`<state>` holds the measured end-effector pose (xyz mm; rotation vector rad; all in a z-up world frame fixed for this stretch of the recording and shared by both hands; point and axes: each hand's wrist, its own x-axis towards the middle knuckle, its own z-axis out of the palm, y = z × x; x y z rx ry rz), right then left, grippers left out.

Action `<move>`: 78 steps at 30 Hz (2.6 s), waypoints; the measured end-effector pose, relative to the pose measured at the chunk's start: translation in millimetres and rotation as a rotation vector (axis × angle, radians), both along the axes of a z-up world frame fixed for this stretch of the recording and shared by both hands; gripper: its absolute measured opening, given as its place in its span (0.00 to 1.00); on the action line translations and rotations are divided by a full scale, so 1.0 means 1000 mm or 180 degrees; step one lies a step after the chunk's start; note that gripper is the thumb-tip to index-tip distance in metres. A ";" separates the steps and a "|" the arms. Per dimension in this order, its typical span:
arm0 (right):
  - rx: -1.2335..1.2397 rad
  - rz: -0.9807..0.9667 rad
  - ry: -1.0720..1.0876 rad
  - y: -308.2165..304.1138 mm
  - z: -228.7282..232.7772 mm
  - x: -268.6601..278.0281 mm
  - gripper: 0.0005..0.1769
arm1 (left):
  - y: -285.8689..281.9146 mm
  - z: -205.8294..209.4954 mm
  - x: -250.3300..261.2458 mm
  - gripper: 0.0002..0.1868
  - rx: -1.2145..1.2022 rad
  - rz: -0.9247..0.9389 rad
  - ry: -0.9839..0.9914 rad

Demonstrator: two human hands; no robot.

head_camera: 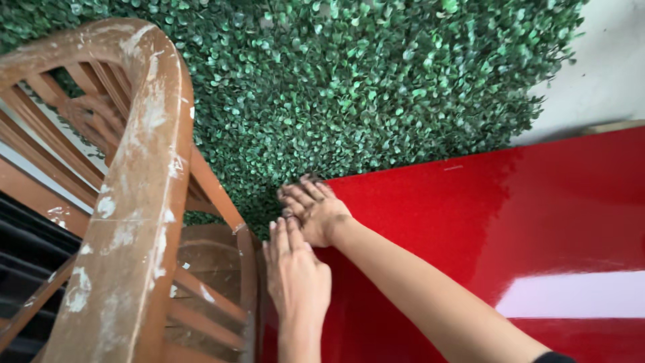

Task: The person wipes a red table and a wooden chair with a cloth. They briefly rinse the cloth at a tap and then continue wiping the chair's armrests and back.

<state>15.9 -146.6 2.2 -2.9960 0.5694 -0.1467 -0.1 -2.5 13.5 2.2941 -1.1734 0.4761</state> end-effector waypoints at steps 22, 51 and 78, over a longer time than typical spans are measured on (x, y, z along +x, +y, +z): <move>-0.0228 -0.2943 0.0050 -0.182 0.010 -0.490 0.37 | 0.093 -0.048 -0.014 0.24 -0.0395 -0.0547 0.0598; 0.0252 -0.0194 -0.0990 0.076 0.006 -0.284 0.34 | 0.114 -0.044 -0.066 0.33 -0.0312 -0.0576 0.0236; -0.1020 -0.1537 0.0473 -0.092 -0.011 -0.257 0.30 | 0.029 -0.013 -0.017 0.26 0.0169 -0.0221 0.0301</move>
